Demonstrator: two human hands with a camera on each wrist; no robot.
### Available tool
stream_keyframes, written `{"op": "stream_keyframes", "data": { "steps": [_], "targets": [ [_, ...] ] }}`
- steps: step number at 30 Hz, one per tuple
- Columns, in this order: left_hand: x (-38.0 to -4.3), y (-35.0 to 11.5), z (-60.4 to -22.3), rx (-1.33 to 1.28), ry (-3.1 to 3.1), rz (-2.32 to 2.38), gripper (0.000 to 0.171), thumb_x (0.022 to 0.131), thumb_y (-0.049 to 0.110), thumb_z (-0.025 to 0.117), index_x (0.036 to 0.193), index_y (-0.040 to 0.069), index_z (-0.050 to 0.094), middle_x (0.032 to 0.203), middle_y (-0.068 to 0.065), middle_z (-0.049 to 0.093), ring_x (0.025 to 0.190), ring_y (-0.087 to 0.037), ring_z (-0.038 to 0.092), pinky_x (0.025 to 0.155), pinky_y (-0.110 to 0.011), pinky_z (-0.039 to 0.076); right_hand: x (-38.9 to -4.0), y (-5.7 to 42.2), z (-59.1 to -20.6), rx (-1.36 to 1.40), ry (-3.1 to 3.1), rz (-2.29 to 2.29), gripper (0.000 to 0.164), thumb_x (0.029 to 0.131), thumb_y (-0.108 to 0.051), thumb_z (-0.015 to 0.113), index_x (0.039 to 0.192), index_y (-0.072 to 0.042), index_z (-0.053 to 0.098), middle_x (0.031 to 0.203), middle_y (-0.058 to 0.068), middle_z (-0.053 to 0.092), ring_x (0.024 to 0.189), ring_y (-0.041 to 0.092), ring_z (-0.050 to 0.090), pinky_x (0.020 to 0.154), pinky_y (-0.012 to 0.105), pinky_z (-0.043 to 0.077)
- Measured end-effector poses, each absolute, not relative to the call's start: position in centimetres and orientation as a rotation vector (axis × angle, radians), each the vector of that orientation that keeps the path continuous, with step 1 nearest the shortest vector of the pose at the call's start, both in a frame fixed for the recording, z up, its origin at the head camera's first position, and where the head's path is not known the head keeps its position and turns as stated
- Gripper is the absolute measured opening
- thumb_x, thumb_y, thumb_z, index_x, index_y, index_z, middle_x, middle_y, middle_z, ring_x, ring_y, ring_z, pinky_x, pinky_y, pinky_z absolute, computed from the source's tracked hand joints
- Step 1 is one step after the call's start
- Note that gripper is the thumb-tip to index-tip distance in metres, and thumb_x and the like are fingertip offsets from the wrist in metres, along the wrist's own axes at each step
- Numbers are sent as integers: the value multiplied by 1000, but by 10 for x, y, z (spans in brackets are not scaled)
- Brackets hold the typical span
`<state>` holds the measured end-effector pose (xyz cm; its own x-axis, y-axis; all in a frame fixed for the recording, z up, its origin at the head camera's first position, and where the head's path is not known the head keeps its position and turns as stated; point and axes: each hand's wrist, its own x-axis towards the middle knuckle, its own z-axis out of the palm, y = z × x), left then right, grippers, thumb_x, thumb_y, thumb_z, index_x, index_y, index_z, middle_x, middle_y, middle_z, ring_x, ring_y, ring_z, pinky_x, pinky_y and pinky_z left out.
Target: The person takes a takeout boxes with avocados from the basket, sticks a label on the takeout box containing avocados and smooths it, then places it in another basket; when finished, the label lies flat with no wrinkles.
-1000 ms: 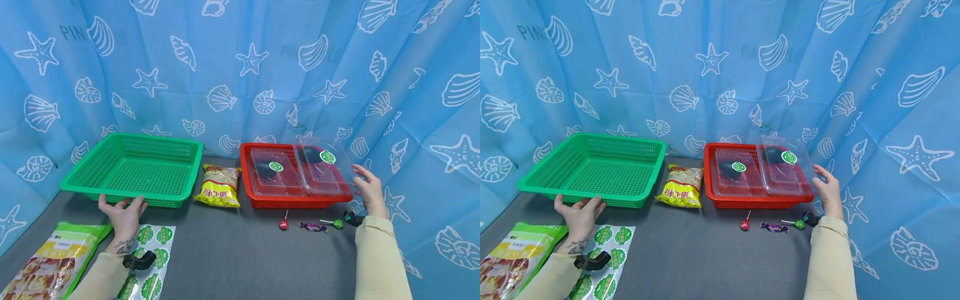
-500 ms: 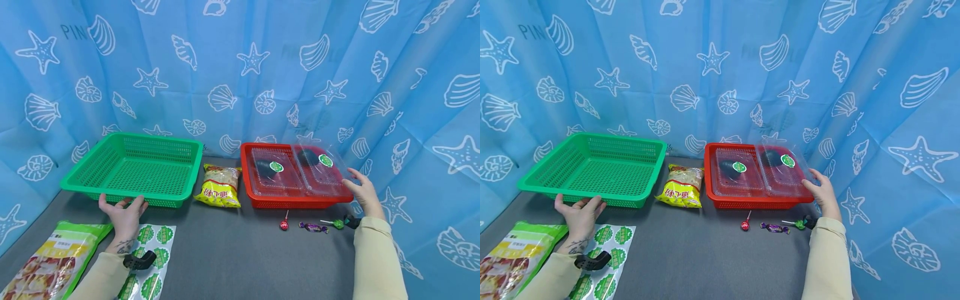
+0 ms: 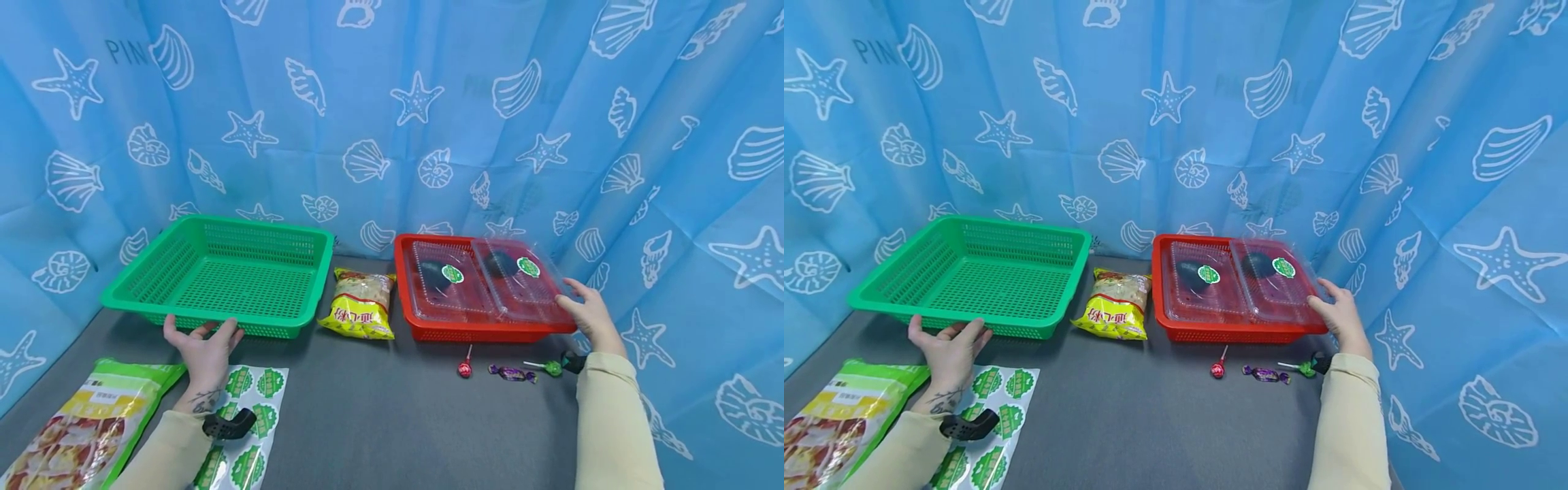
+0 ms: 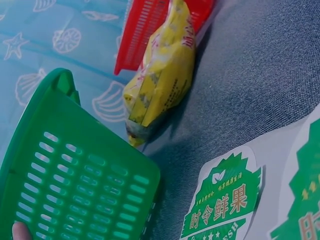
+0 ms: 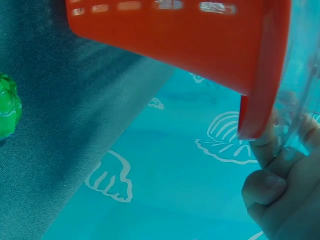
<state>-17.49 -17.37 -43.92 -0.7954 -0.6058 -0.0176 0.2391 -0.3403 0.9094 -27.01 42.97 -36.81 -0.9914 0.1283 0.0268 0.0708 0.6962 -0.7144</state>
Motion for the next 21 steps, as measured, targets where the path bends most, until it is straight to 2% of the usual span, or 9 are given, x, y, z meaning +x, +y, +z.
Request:
{"op": "stream_keyframes", "data": {
  "steps": [4, 11, 15, 18, 19, 21],
  "targets": [
    [-182, -179, -452, 471, -1396, -2144, 95, 74, 9, 68, 130, 41, -2, 99, -13, 32, 65, -21, 51, 71, -32, 51, -266, 427, -364, -248, -2815, 1208, 66, 85, -38, 48, 137, -6, 22, 133, 31, 16, 114, 47, 22, 87, 58, 34],
    [-202, -196, -493, 404, -1386, -2117, 99, 69, 14, 73, 128, 47, 2, 103, -13, 32, 74, -28, 53, 72, -38, 51, -259, 426, -352, -413, -2746, 940, 75, 82, -56, 41, 140, -15, 17, 136, 27, 19, 120, 45, 21, 89, 63, 24],
    [-206, -202, -502, 432, -1379, -2107, 97, 67, 17, 74, 127, 46, 4, 102, -9, 30, 73, -27, 51, 71, -39, 51, -254, 419, -344, -433, -2522, 922, 66, 84, -50, 43, 139, -20, 23, 140, 17, 19, 124, 38, 22, 94, 60, 18],
    [-201, -203, -495, 443, -1464, -1944, 89, 70, 22, 72, 128, 41, 8, 97, -3, 30, 63, -17, 44, 59, -27, 52, -253, 408, -335, -364, -2327, 968, 56, 87, -39, 46, 136, -19, 30, 136, 12, 26, 120, 31, 30, 96, 51, 24],
    [-199, -202, -488, 430, -1514, -1851, 84, 72, 23, 71, 129, 37, 11, 94, -1, 29, 60, -14, 39, 55, -22, 48, -253, 403, -332, -335, -2278, 978, 53, 87, -36, 46, 135, -18, 32, 134, 11, 28, 118, 29, 32, 96, 48, 26],
    [-192, -196, -462, 383, -1606, -1667, 71, 76, 21, 66, 129, 27, 19, 89, 1, 30, 60, -13, 33, 53, -20, 38, -254, 392, -323, -271, -2190, 991, 50, 87, -31, 49, 133, -16, 37, 130, 10, 33, 111, 26, 36, 93, 42, 31]
  ]
}}
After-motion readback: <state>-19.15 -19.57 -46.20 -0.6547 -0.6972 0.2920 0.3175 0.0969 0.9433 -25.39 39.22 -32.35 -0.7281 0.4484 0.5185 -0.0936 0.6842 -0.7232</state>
